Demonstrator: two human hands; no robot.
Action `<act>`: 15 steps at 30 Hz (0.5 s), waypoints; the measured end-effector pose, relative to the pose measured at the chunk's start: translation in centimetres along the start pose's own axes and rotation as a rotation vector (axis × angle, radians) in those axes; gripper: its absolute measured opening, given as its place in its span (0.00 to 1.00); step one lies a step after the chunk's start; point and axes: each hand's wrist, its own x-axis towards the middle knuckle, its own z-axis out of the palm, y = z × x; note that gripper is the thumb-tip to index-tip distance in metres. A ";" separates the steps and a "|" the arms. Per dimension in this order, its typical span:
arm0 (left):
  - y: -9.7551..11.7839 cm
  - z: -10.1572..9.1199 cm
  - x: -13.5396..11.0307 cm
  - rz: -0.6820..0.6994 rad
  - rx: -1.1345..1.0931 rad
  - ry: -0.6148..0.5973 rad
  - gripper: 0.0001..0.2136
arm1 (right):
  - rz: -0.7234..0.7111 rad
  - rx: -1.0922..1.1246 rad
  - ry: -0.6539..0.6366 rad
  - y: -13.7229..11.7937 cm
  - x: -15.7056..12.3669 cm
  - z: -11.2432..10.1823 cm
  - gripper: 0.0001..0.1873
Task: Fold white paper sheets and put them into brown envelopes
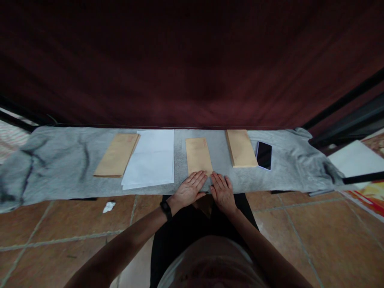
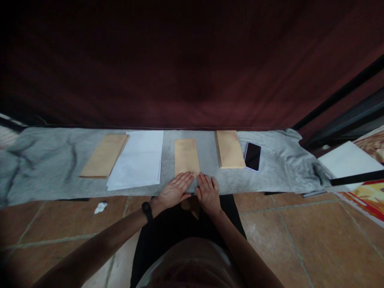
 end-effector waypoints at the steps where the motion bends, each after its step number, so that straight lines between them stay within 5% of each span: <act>1: -0.1 0.1 -0.2 -0.005 0.002 -0.001 0.32 | -0.001 -0.001 0.001 0.0 0.0 0.0 0.28; 15: -0.5 0.3 -1.2 -0.019 0.035 0.012 0.32 | -0.034 0.037 -0.033 -1.0 0.5 -0.3 0.28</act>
